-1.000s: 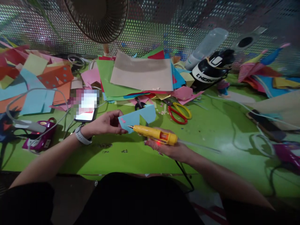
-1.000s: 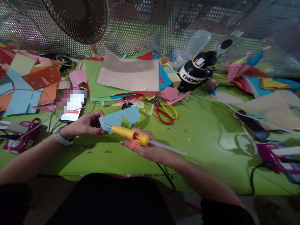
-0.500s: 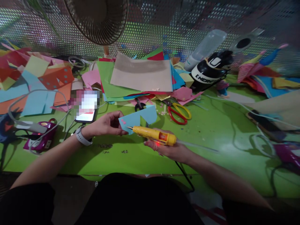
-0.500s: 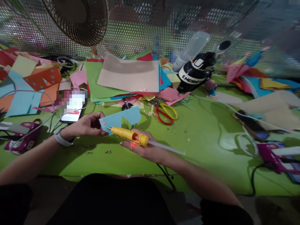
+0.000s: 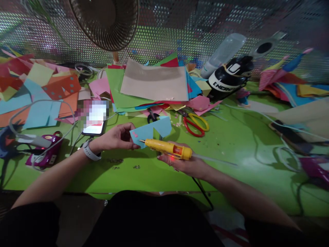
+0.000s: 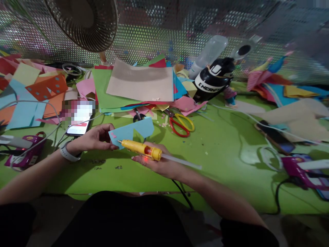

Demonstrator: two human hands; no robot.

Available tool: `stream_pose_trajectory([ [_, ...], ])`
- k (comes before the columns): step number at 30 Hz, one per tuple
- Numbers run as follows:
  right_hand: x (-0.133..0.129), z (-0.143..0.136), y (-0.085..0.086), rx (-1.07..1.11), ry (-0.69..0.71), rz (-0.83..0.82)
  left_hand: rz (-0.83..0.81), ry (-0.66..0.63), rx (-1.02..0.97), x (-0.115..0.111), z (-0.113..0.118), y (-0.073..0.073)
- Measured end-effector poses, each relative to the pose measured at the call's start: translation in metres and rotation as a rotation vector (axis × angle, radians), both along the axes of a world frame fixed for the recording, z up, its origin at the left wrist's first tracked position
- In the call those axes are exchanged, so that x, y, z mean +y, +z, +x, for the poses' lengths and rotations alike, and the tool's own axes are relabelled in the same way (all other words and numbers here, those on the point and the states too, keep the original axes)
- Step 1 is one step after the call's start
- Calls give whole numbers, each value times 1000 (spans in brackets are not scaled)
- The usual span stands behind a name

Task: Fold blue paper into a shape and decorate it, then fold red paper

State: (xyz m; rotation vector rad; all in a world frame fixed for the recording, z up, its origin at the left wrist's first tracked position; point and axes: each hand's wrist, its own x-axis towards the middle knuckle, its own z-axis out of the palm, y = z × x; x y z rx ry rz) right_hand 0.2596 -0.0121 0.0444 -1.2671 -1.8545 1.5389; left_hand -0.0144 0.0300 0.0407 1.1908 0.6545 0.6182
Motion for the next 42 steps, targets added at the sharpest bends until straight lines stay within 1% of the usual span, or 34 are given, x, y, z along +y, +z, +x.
stream_pose_trajectory([
  [5, 0, 1, 0, 9, 2, -2, 8, -3, 15, 0, 0, 1],
  [10, 0, 0, 1, 15, -10, -4, -13, -2, -24, -1, 0, 0],
  [23, -1, 4, -7, 24, 5, 14, -5, 2, -19, 0, -1, -3],
  [30, 0, 5, -11, 3, 7, 60, 1, 4, -11, 0, 0, -2],
  [36, 0, 5, -9, 5, -3, 20, 0, -1, -15, 0, 0, -1],
  [42, -1, 5, -11, -35, 25, 87, 21, 13, 3, 0, -1, -3],
])
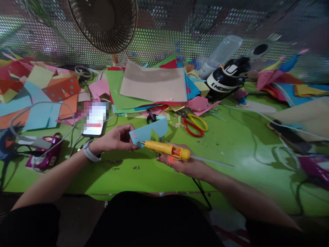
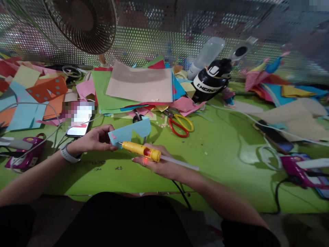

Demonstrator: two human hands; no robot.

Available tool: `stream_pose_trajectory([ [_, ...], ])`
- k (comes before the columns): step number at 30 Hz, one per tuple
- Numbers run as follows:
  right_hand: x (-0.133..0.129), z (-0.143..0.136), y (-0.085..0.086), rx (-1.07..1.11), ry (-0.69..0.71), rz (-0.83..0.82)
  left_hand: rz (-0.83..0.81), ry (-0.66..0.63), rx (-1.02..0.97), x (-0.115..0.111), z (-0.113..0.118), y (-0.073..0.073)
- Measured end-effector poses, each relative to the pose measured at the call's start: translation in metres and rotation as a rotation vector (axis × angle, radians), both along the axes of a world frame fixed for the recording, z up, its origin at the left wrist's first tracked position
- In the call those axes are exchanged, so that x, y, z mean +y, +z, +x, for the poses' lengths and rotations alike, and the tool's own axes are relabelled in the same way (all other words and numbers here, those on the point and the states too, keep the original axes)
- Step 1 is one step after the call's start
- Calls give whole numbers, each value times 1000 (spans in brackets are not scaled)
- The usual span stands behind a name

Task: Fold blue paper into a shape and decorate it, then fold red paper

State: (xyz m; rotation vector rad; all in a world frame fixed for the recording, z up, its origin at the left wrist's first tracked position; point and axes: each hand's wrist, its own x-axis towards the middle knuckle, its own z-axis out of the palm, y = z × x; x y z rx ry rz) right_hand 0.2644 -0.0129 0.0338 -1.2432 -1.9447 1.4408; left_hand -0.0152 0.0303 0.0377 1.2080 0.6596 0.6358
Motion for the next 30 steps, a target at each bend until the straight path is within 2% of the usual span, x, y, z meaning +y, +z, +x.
stream_pose_trajectory([
  [2, 1, 2, 3, -34, 1, 104, 15, -1, 6, 1, 0, 0],
  [5, 5, 14, 8, -109, 7, 454, 14, -1, 10, 2, -2, 1],
  [7, 12, 31, 6, -203, 25, 680, 8, 9, 24, 2, -4, 2],
  [9, 21, 55, -1, -337, -3, 801, 11, 15, 48, 4, -6, 4],
  [12, 39, 94, -15, -529, -150, 819, 32, 39, 80, 9, -10, 4],
  [15, 57, 125, -26, -688, -297, 722, 58, 41, 89, 15, -11, 3],
  [17, 64, 137, -27, -770, -334, 644, 74, 46, 94, 17, -11, 3],
  [19, 66, 143, -20, -840, -282, 612, 77, 73, 105, 17, -12, 3],
  [22, 59, 136, 0, -904, -148, 702, 68, 144, 89, 18, -12, 3],
  [25, 48, 104, 13, -838, -113, 879, 61, 215, 50, 19, -13, 3],
  [27, 43, 72, 12, -778, 120, 929, 58, 243, 48, 19, -14, 2],
  [30, 41, 29, -2, -810, 432, 1029, 64, 247, 65, 18, -15, 1],
])
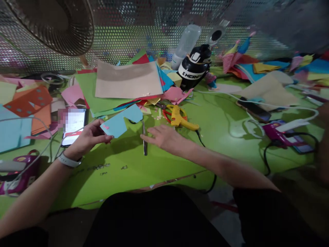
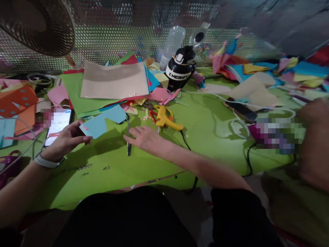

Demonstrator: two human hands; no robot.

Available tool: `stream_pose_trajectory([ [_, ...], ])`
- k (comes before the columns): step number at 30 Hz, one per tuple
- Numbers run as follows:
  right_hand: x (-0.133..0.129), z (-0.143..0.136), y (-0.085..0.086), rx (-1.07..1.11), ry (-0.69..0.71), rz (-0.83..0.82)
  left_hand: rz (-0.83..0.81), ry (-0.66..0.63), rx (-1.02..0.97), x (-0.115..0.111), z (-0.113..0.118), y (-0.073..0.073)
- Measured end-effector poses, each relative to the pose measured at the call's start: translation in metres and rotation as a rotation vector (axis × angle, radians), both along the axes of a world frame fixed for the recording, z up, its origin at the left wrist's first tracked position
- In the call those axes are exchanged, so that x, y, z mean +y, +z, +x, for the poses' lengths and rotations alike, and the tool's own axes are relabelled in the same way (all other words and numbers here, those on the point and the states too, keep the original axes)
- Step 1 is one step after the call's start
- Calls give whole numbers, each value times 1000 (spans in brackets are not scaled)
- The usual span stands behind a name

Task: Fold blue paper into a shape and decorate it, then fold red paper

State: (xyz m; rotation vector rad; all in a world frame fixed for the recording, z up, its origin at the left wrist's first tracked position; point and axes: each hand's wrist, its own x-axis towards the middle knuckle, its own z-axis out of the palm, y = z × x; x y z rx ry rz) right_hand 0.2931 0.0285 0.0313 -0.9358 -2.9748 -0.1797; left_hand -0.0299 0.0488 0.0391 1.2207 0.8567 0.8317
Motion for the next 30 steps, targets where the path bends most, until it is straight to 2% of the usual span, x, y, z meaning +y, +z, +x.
stream_pose_trajectory([
  [3, 4, -19, -12, -63, 110, 98, 4, -20, -3, -1, 0, -1],
  [8, 10, -9, -14, -20, 292, 262, 21, -54, -57, -1, 0, -6],
  [11, 7, -4, -14, 127, 341, 296, 29, -62, -75, -1, -1, -9],
  [14, -1, -3, -15, 447, 222, 159, 25, -73, -82, -3, 1, -10],
  [18, -12, -2, -14, 972, -88, -278, 25, -96, -62, -6, 4, -7],
  [20, -14, -2, -14, 1081, -171, -434, 30, -96, -54, -7, 6, -5],
  [23, -11, 0, -13, 1012, -221, -468, 31, -101, -59, -9, 8, -4],
  [27, -4, 4, -9, 835, -266, -303, 26, -128, -63, -10, 12, -4],
  [30, -3, 10, -2, 741, -363, -217, 34, -159, -74, -11, 14, -5],
])
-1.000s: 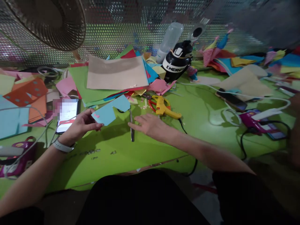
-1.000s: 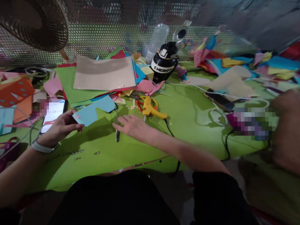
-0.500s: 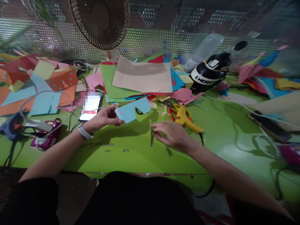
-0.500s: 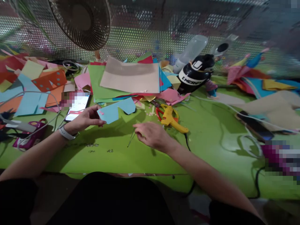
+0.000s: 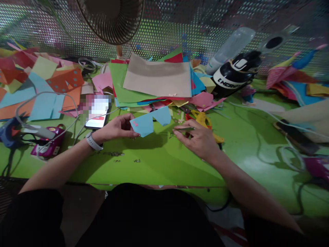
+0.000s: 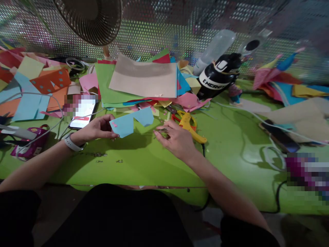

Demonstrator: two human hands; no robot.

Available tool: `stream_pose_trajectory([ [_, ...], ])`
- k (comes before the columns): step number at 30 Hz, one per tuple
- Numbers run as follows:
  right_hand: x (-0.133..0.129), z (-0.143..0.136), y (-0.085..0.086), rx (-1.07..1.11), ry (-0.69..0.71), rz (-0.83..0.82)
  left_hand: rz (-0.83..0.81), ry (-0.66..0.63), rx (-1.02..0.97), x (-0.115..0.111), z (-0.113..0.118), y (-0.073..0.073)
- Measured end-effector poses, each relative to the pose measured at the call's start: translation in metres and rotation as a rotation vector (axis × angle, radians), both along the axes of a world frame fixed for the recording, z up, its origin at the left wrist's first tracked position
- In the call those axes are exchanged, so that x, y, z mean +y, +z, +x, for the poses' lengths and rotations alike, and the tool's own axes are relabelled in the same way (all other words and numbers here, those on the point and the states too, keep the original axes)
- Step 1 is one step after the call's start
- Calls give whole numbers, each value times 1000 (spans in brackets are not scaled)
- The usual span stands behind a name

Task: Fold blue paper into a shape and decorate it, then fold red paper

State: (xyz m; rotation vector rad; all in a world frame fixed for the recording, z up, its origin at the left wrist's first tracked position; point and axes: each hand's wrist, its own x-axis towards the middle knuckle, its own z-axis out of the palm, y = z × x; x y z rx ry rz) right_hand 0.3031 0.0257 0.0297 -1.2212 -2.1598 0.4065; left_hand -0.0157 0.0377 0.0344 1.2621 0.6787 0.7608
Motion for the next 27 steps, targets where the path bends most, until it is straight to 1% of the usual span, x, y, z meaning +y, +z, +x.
stream_pose_trajectory([
  [2, 0, 4, 6, 45, -49, -57, -2, -21, -2, 0, 2, 0],
  [3, -1, 6, 9, 128, -65, -110, -6, -28, -1, 0, 3, 0],
  [7, -3, -1, 19, 663, -78, -358, -48, -36, 36, 2, 10, 3],
  [8, -3, -6, 20, 771, -65, -407, -52, -48, 56, 3, 12, 5],
  [10, -2, -16, 20, 909, -44, -487, -36, -78, 87, 5, 19, 10],
  [13, -2, -26, 18, 984, -29, -579, 13, -116, 88, 10, 32, 18],
  [16, -3, -29, 16, 1007, -46, -581, 36, -131, 61, 13, 46, 22],
  [21, -4, -29, 15, 1020, -95, -537, 12, -143, 12, 17, 59, 19],
  [27, -2, -29, 16, 1038, -123, -555, -2, -148, -28, 18, 61, 16],
])
